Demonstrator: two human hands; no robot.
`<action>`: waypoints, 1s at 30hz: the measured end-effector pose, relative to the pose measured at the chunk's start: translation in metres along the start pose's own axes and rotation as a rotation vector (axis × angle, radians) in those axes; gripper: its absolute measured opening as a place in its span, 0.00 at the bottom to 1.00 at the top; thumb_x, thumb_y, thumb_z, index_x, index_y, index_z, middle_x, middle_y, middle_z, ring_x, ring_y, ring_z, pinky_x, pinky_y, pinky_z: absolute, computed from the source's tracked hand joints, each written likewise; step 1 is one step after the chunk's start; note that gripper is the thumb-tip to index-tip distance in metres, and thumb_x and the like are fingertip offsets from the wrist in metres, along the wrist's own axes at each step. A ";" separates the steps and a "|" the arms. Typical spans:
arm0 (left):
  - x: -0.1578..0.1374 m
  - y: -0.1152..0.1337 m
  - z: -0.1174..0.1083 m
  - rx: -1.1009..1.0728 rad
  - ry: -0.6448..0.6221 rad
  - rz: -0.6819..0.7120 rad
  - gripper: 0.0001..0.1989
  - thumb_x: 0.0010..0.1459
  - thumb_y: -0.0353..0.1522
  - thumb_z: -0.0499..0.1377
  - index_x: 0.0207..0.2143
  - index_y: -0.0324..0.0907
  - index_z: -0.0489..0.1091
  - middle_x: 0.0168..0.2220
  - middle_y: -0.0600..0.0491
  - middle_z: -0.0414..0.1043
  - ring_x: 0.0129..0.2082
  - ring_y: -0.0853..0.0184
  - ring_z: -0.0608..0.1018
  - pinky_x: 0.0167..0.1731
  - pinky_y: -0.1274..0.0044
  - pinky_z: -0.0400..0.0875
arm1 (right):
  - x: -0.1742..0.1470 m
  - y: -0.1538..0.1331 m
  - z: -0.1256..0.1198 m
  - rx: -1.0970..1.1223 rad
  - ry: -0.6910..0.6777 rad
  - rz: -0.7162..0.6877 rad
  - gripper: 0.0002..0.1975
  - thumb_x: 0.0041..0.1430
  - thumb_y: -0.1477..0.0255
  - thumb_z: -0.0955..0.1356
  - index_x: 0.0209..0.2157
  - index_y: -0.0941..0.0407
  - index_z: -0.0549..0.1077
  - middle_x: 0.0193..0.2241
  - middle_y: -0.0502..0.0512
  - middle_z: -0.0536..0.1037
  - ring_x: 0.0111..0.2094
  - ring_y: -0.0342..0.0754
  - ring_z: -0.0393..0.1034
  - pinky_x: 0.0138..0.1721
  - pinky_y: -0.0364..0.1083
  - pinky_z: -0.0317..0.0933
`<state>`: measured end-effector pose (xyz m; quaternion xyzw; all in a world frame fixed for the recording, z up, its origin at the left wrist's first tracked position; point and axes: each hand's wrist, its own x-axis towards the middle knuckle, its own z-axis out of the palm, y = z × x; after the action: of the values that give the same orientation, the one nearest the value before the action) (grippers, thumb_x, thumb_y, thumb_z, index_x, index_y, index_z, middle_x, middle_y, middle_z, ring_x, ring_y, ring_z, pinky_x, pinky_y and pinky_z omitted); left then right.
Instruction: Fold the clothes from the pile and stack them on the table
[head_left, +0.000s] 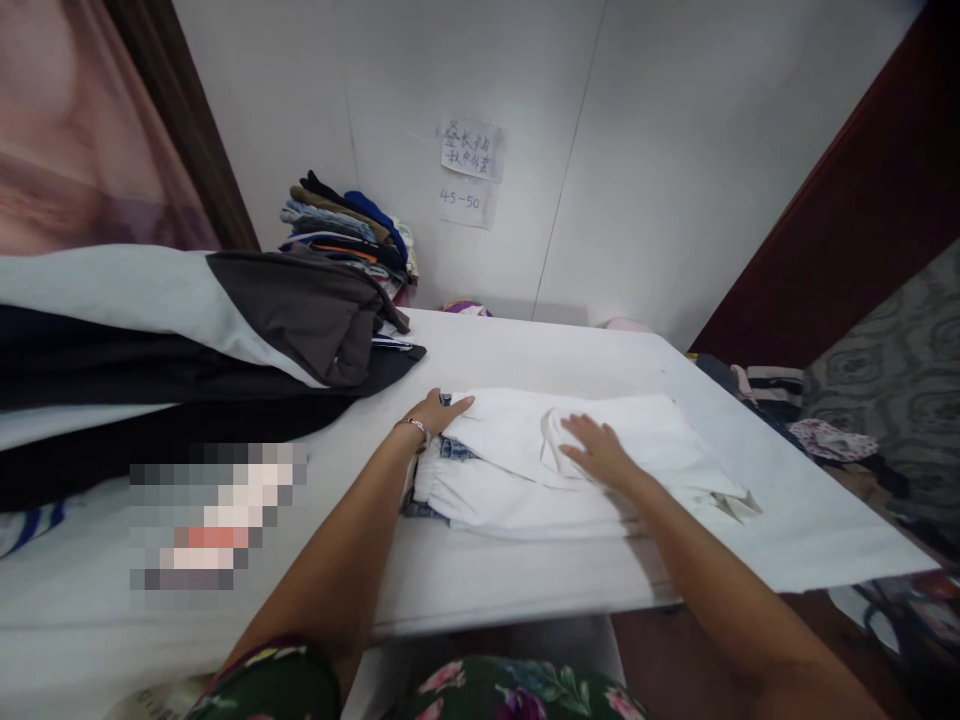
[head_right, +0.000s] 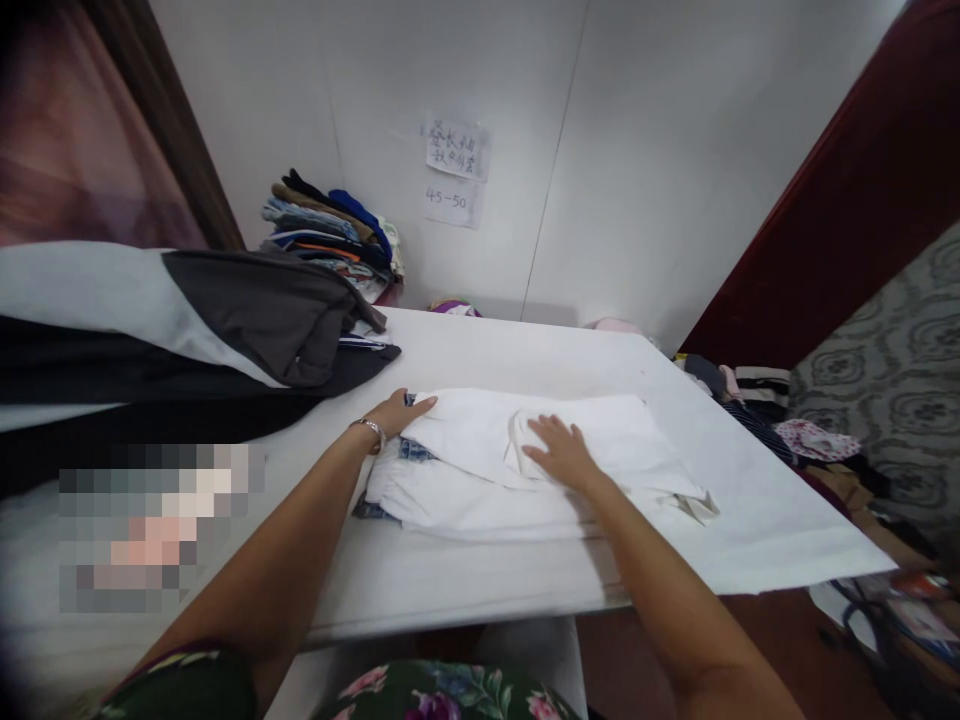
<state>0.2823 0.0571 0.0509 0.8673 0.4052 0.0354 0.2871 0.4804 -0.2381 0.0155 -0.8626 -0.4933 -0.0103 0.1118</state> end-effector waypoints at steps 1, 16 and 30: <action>0.000 0.000 0.001 -0.030 -0.022 -0.004 0.52 0.49 0.62 0.49 0.64 0.34 0.51 0.61 0.35 0.63 0.57 0.51 0.71 0.51 0.69 0.66 | 0.001 -0.006 0.008 -0.047 -0.042 -0.018 0.29 0.64 0.54 0.59 0.62 0.51 0.62 0.66 0.59 0.56 0.67 0.59 0.45 0.62 0.66 0.41; -0.012 0.022 -0.001 -0.163 0.085 0.108 0.46 0.49 0.30 0.64 0.67 0.42 0.45 0.63 0.41 0.59 0.59 0.59 0.68 0.56 0.75 0.62 | 0.000 -0.014 0.011 -0.135 -0.035 -0.044 0.27 0.65 0.54 0.58 0.61 0.52 0.63 0.65 0.60 0.57 0.67 0.59 0.47 0.62 0.66 0.41; 0.005 -0.039 -0.015 -0.007 0.067 -0.013 0.48 0.46 0.39 0.68 0.65 0.40 0.49 0.63 0.39 0.59 0.60 0.57 0.66 0.56 0.73 0.62 | 0.020 -0.048 0.049 -0.200 0.044 -0.254 0.27 0.66 0.56 0.55 0.60 0.54 0.63 0.65 0.62 0.58 0.65 0.59 0.50 0.60 0.66 0.47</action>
<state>0.2546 0.0870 0.0420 0.8620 0.4200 0.0639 0.2767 0.4451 -0.1881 -0.0211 -0.7996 -0.5925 -0.0923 0.0338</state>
